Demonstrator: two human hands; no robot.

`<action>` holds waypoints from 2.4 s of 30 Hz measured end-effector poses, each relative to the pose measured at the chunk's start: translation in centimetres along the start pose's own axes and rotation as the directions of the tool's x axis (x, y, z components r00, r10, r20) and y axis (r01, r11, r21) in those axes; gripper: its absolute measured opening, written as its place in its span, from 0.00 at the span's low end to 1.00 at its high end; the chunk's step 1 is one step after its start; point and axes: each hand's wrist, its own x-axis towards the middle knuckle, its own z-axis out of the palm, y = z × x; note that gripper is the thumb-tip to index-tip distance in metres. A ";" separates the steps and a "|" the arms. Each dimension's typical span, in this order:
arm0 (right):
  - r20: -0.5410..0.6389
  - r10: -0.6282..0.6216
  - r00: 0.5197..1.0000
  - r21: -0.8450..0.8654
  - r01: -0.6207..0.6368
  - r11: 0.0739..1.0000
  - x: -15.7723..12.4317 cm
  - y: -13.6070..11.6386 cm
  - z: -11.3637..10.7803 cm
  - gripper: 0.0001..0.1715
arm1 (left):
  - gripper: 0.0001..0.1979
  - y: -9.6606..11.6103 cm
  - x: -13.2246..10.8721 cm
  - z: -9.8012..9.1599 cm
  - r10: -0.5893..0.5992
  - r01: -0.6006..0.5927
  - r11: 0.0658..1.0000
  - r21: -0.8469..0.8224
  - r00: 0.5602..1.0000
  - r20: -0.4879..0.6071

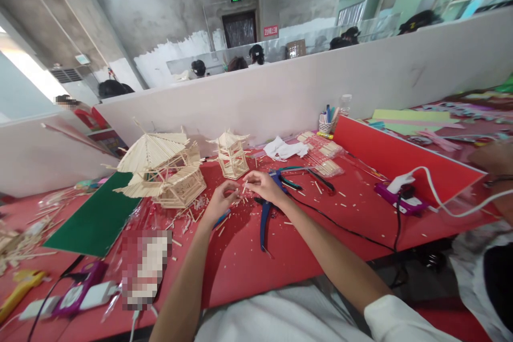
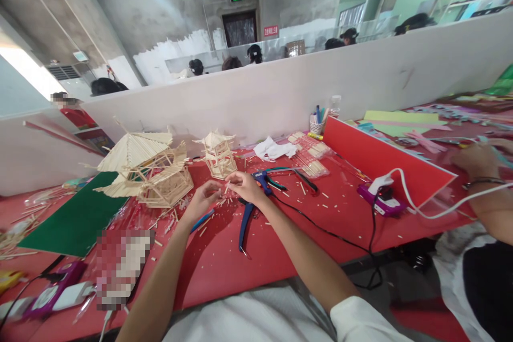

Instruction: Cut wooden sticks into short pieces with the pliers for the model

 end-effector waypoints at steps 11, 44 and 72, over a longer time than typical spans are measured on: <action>-0.046 0.003 0.999 0.067 0.000 0.998 0.2 0.2 0.1 0.13 | 0.13 0.1 -0.2 0.1 0.050 -0.055 0.991 0.126 0.998 0.040; -0.037 -0.028 0.999 0.014 0.028 1.000 -0.1 0.1 0.6 0.15 | 0.17 0.3 0.2 0.4 0.032 -0.034 0.999 -0.028 0.997 -0.071; -0.053 -0.131 0.990 -0.139 0.122 0.983 -0.9 -0.6 1.6 0.07 | 0.18 -1.0 0.2 0.3 -0.038 0.040 0.995 0.087 0.999 -0.026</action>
